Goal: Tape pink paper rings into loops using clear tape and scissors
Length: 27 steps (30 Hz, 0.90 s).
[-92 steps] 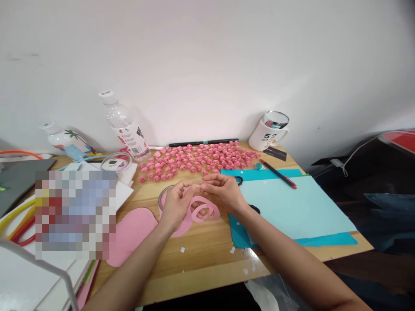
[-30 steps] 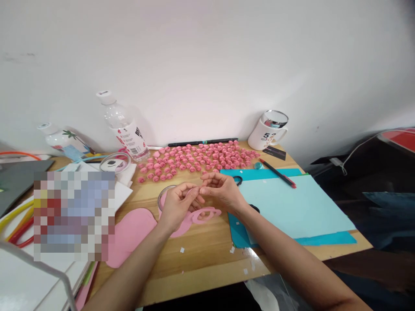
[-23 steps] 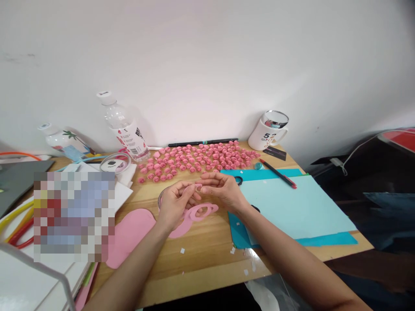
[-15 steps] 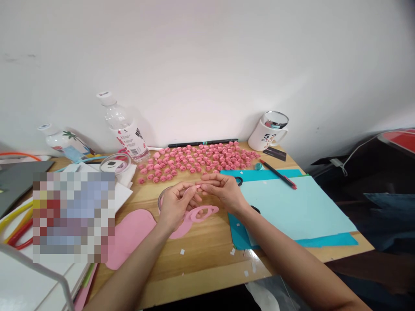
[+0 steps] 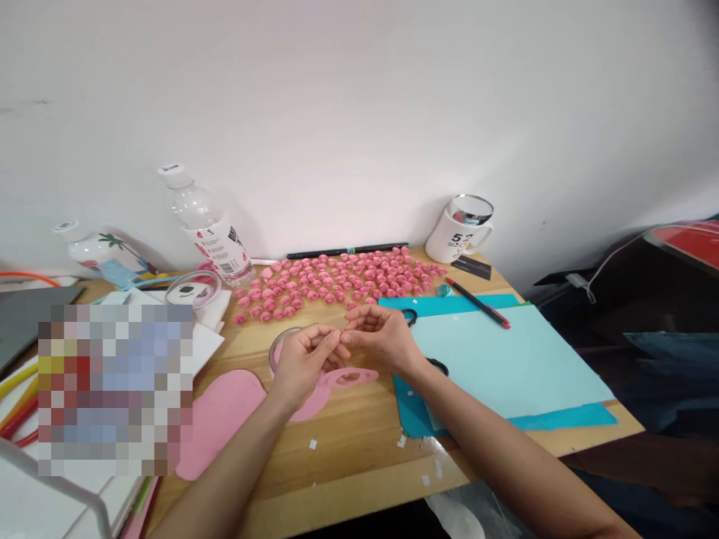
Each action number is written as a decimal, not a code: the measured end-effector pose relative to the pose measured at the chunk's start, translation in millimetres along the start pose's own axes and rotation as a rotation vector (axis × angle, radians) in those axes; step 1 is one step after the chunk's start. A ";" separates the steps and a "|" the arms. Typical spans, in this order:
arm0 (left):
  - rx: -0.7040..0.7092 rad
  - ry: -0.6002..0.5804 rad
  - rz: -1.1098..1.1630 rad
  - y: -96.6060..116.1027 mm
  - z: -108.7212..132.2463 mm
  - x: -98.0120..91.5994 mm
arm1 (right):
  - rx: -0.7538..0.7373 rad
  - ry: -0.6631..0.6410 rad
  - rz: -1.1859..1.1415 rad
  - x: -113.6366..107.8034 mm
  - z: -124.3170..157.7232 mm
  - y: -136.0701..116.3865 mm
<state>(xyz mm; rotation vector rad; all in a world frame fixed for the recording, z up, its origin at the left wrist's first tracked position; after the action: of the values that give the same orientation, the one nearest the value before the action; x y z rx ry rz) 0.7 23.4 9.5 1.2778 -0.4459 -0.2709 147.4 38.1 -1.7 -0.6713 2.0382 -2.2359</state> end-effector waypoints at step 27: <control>-0.078 -0.179 0.039 9.8 4.9 4.8 | -0.021 -0.204 0.181 12.2 6.5 -0.3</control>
<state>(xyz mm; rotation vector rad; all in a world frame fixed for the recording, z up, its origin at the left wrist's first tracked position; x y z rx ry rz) 2.2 19.8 20.8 1.1722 -0.6063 -0.3678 138.7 28.2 2.4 -0.6570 1.9420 -1.9635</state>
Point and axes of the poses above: each hand's wrist, its own z-axis away from the middle knuckle, its own x-axis out of the palm, y = z × x, the point moved 2 cm from there along -z, towards the middle knuckle, and after that the axes turned 14 degrees about -y, right-handed, at the moved point
